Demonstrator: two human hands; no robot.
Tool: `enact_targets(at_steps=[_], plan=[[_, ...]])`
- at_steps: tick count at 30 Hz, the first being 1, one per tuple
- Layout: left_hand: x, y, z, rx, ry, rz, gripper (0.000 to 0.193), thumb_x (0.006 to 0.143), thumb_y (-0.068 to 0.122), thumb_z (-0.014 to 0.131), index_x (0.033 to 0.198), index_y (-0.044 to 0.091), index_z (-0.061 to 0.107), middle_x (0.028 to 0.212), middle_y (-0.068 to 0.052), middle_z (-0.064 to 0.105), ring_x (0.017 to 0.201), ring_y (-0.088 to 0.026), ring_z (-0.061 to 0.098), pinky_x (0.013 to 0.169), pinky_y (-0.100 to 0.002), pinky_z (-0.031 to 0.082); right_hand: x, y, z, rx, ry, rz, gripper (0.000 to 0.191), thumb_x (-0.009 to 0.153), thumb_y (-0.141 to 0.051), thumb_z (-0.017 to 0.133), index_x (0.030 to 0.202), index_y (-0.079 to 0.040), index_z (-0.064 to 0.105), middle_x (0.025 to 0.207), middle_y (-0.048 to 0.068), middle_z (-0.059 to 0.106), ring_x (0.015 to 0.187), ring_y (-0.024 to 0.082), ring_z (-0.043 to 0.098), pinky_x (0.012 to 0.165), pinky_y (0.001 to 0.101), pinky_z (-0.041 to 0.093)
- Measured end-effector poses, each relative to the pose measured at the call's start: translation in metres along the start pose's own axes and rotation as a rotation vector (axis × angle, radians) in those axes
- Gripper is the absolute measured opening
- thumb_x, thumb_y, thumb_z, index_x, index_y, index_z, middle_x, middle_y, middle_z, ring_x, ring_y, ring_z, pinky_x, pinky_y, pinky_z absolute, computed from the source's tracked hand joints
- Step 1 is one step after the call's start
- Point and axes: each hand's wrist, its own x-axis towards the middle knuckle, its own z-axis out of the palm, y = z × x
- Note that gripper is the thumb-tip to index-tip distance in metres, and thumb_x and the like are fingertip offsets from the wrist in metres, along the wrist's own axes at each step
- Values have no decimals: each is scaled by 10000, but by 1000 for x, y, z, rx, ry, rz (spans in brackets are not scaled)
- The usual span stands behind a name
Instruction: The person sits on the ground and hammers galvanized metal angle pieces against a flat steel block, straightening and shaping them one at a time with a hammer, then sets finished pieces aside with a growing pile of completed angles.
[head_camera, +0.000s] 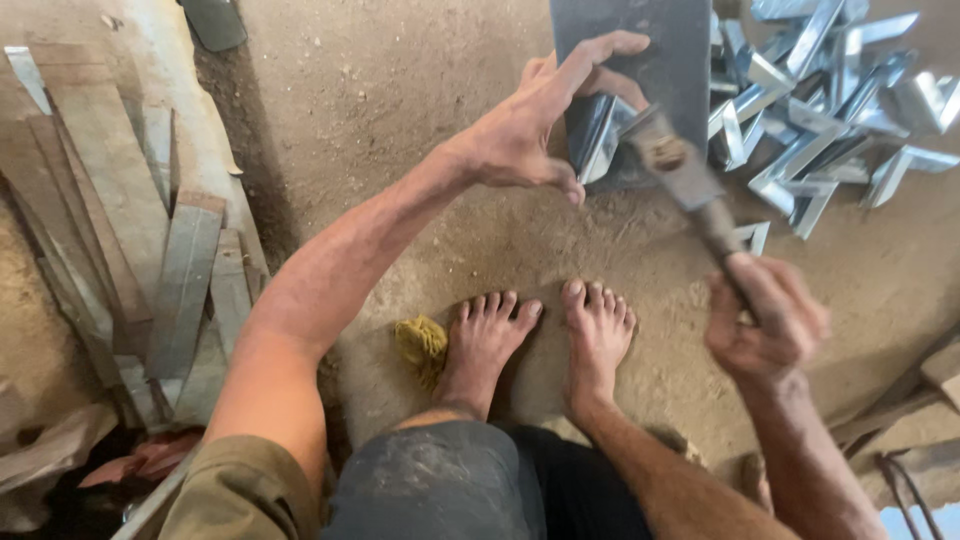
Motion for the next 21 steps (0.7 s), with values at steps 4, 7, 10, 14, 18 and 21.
enact_targets(at_steps=[4, 7, 10, 14, 18, 21], plan=[[4, 19, -12, 55, -9, 34, 1244, 672, 566, 945, 1586, 151, 210, 1506, -2, 683, 1523, -250, 467, 1240, -506, 254, -3, 10, -17, -175, -31, -48, 370, 1009, 53, 810, 1307, -80, 636, 1039, 176, 708, 824, 266, 706, 662, 342, 548], [18, 47, -22, -17, 80, 255, 1129, 808, 550, 895, 1592, 131, 200, 1381, -131, 651, 1395, -310, 503, 1154, -573, 302, -7, 15, -22, -155, -26, -25, 386, 968, 79, 810, 1289, -63, 649, 1021, 176, 713, 788, 259, 701, 638, 341, 535], [44, 82, -12, 200, 15, -337, 981, 901, 662, 689, 1596, 145, 229, 1238, -134, 712, 1138, -256, 595, 949, -472, 396, -21, 12, -28, -106, 4, 55, 376, 989, 42, 799, 1315, -27, 626, 1030, 198, 716, 811, 234, 708, 671, 320, 554], [59, 102, 3, 424, 65, -766, 965, 942, 765, 572, 1604, 149, 234, 1158, -163, 720, 939, -206, 669, 783, -389, 517, -35, 1, -43, -23, 82, 115, 332, 1018, -10, 776, 1310, 11, 620, 1015, 230, 723, 820, 236, 718, 658, 304, 558], [17, 76, 2, 266, 291, -70, 1288, 786, 751, 787, 1673, 138, 84, 1416, -213, 534, 1270, -309, 527, 1070, -512, 447, -17, 6, -47, -46, 146, -42, 195, 948, 15, 744, 1046, -72, 600, 906, 249, 733, 728, 243, 705, 543, 313, 524], [-4, 45, 15, 72, 210, -10, 1303, 800, 692, 833, 1675, 153, 32, 1481, -88, 579, 1437, -282, 472, 1268, -505, 280, 12, 30, -21, -106, 69, -166, 162, 990, -22, 764, 1110, -53, 660, 929, 204, 733, 733, 214, 679, 546, 333, 512]])
